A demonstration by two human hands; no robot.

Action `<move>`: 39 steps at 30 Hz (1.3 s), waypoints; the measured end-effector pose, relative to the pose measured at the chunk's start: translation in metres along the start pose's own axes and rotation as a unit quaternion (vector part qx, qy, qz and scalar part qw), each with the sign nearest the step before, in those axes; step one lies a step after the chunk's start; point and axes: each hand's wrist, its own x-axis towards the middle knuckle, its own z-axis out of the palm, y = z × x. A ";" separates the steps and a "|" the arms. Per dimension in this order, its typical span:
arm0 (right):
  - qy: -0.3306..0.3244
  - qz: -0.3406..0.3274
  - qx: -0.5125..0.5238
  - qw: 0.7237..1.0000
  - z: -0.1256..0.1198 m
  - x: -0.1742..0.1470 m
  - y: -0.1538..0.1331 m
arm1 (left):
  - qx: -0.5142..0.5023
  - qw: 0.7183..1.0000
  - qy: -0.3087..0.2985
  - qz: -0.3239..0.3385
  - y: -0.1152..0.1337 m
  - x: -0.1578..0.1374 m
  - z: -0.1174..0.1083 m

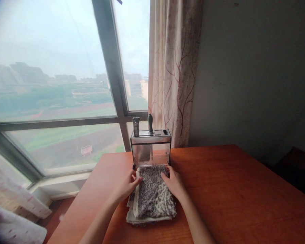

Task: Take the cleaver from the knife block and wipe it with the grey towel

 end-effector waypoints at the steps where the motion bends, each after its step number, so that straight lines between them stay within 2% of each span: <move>1: -0.004 -0.002 0.001 1.000 0.000 0.000 -0.001 | 0.003 1.000 -0.001 0.004 0.003 -0.001 0.002; 8: 0.000 0.014 -0.005 1.000 -0.005 -0.001 0.003 | -0.018 1.000 -0.010 0.024 0.019 -0.008 0.014; 15: 0.008 0.043 -0.048 0.998 -0.008 -0.006 0.005 | 0.005 0.999 -0.011 0.034 0.010 -0.007 0.010; 19: -0.014 0.056 -0.082 0.995 -0.013 -0.007 0.003 | 0.027 0.999 -0.013 0.026 0.004 -0.006 0.009; 21: -0.029 0.058 -0.093 0.994 -0.016 -0.008 0.002 | 0.021 0.999 -0.002 0.029 0.003 -0.005 0.009; 24: -0.040 0.052 -0.098 0.993 -0.017 -0.010 -0.002 | -0.004 0.998 0.045 0.033 0.002 -0.001 0.005; 29: -0.047 0.036 -0.108 0.992 -0.009 -0.012 -0.008 | -0.053 0.982 0.173 0.049 0.012 0.013 -0.024; 34: -0.050 0.037 -0.126 0.990 -0.005 -0.015 -0.011 | -0.108 0.944 0.300 0.082 0.053 0.040 -0.074; 36: -0.051 0.034 -0.126 0.990 -0.006 -0.015 -0.013 | -0.100 0.934 0.324 0.112 0.075 0.055 -0.090; 39: -0.053 0.033 -0.127 0.990 -0.008 -0.016 -0.015 | -0.052 0.941 0.303 0.145 0.101 0.075 -0.106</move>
